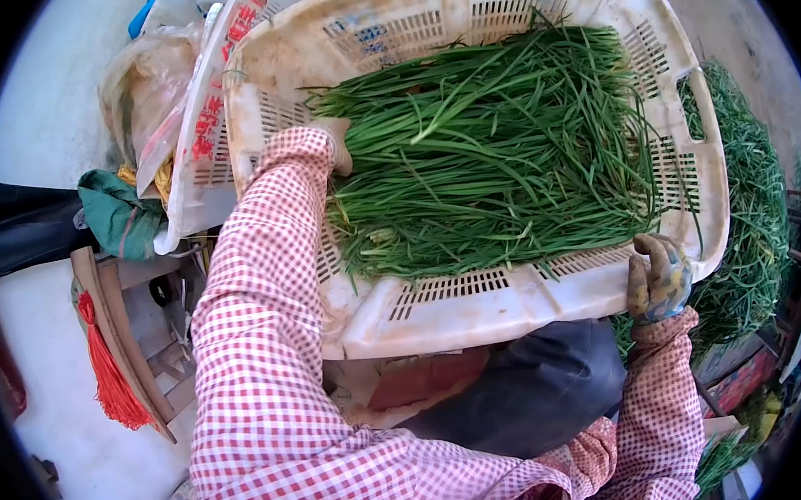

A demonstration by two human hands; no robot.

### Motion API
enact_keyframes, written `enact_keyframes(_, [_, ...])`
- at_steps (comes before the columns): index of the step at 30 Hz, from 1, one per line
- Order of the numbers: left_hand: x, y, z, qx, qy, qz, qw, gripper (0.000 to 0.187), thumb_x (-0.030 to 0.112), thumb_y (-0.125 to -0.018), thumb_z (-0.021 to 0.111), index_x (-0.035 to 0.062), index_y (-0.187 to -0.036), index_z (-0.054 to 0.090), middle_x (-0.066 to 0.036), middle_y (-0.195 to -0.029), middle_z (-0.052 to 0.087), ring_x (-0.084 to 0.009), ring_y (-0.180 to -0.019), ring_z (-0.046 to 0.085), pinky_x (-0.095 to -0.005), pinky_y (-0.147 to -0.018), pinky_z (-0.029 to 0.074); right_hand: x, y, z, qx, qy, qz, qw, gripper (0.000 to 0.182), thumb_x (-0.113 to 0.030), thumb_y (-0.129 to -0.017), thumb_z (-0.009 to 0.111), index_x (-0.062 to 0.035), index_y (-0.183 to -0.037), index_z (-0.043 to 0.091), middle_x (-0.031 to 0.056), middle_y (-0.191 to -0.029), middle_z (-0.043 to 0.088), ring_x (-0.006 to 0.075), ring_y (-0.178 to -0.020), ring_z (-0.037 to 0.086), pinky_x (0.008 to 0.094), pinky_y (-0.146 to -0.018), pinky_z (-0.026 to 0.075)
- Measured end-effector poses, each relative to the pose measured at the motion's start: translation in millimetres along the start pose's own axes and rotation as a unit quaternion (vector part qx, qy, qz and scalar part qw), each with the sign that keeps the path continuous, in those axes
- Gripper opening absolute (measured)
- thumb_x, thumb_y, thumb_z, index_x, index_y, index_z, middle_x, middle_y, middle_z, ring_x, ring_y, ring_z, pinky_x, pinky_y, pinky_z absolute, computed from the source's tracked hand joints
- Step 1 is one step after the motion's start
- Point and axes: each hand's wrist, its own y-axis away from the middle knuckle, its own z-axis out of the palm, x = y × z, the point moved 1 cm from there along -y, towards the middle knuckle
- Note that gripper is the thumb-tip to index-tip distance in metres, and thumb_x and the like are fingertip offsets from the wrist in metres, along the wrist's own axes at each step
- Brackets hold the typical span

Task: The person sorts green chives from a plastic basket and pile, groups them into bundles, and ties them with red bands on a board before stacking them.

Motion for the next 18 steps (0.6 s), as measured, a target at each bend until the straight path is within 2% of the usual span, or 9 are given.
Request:
enact_keyframes(3, [-4, 9, -5, 0.07, -0.012, 0.06, 0.996, 0.078, 0.02, -0.065, 0.076, 0.0034, -0.135, 0.046, -0.02, -0.119, 0.062, -0.0326, -0.11, 0.06, -0.0358, -0.092, 0.049, -1, -1, 1, 0.01, -0.007, 0.0, 1.0, 0.024, -0.013, -0.075, 0.063, -0.0031, -0.096, 0.066, 0.0133, -0.088, 0.068, 0.0345, -0.089, 0.063, 0.0429, -0.081, 0.049])
enact_keyframes(6, [5, 15, 35, 0.061, 0.047, -0.012, 0.997, 0.072, 0.018, -0.07, 0.072, 0.0071, -0.136, 0.045, -0.02, -0.119, 0.062, -0.0314, -0.107, 0.062, -0.0379, -0.091, 0.05, -1, 0, 2, 0.016, -0.017, 0.0, 1.0, 0.024, -0.015, -0.076, 0.063, -0.0024, -0.096, 0.066, 0.0137, -0.089, 0.068, 0.0338, -0.088, 0.064, 0.0425, -0.081, 0.049])
enact_keyframes(8, [11, 25, 62, 0.052, 0.062, -0.054, 0.995, 0.076, 0.022, -0.073, 0.075, 0.0127, -0.141, 0.041, -0.018, -0.125, 0.059, -0.0294, -0.113, 0.059, -0.0371, -0.098, 0.047, -3, 2, 7, 0.018, -0.028, 0.004, 0.999, 0.024, -0.015, -0.077, 0.063, -0.0022, -0.096, 0.066, 0.0138, -0.089, 0.068, 0.0337, -0.087, 0.064, 0.0422, -0.08, 0.049])
enact_keyframes(11, [6, 12, 78, 0.055, 0.043, -0.044, 0.997, 0.084, 0.024, -0.075, 0.075, 0.0145, -0.147, 0.032, -0.017, -0.132, 0.055, -0.028, -0.117, 0.056, -0.0364, -0.102, 0.045, -1, 2, 2, 0.016, -0.024, -0.003, 1.0, 0.023, -0.017, -0.079, 0.062, -0.0022, -0.097, 0.066, 0.0137, -0.089, 0.068, 0.0329, -0.086, 0.064, 0.0413, -0.079, 0.05])
enact_keyframes(13, [1, 20, 62, -0.021, 0.148, -0.011, 0.989, 0.09, 0.026, -0.075, 0.075, 0.0154, -0.149, 0.025, -0.019, -0.134, 0.052, -0.0293, -0.116, 0.056, -0.0346, -0.101, 0.045, -1, 2, 3, 0.024, -0.028, -0.003, 0.999, 0.022, -0.016, -0.079, 0.063, -0.0023, -0.096, 0.066, 0.014, -0.088, 0.068, 0.0326, -0.085, 0.064, 0.041, -0.079, 0.05])
enact_keyframes(14, [0, 22, 53, -0.084, 0.148, -0.031, 0.985, 0.102, 0.029, -0.071, 0.08, 0.0161, -0.151, 0.018, -0.021, -0.133, 0.052, -0.0313, -0.116, 0.056, -0.0339, -0.1, 0.045, -1, 1, 3, 0.025, -0.03, -0.002, 0.999, 0.022, -0.016, -0.079, 0.063, -0.0023, -0.096, 0.066, 0.014, -0.088, 0.068, 0.0326, -0.085, 0.064, 0.041, -0.079, 0.05])
enact_keyframes(15, [-6, 20, 57, -0.083, 0.146, -0.031, 0.985, 0.102, 0.029, -0.071, 0.08, 0.0161, -0.151, 0.018, -0.021, -0.133, 0.052, -0.0313, -0.116, 0.056, -0.0339, -0.1, 0.045, 0, 1, 3, 0.024, -0.027, -0.007, 0.999, 0.022, -0.015, -0.079, 0.063, -0.0022, -0.096, 0.066, 0.0139, -0.088, 0.068, 0.0327, -0.085, 0.064, 0.041, -0.078, 0.05])
enact_keyframes(16, [-12, 20, 64, -0.107, 0.221, 0.016, 0.969, 0.11, 0.032, -0.067, 0.082, 0.0143, -0.152, 0.015, -0.022, -0.133, 0.052, -0.033, -0.118, 0.054, -0.0352, -0.102, 0.043, 0, 1, 2, 0.023, -0.023, -0.012, 0.999, 0.021, -0.015, -0.079, 0.063, -0.0022, -0.096, 0.066, 0.0139, -0.088, 0.068, 0.0327, -0.085, 0.064, 0.041, -0.078, 0.05])
enact_keyframes(18, [-11, 22, 77, -0.055, 0.221, 0.098, 0.969, 0.128, 0.037, -0.059, 0.088, 0.0081, -0.152, 0.005, -0.024, -0.142, 0.042, -0.0379, -0.13, 0.043, -0.0414, -0.109, 0.035, 2, 1, 4, 0.034, -0.025, -0.016, 0.999, 0.021, -0.015, -0.079, 0.063, -0.0027, -0.096, 0.066, 0.0137, -0.088, 0.068, 0.0328, -0.085, 0.064, 0.0414, -0.078, 0.05])
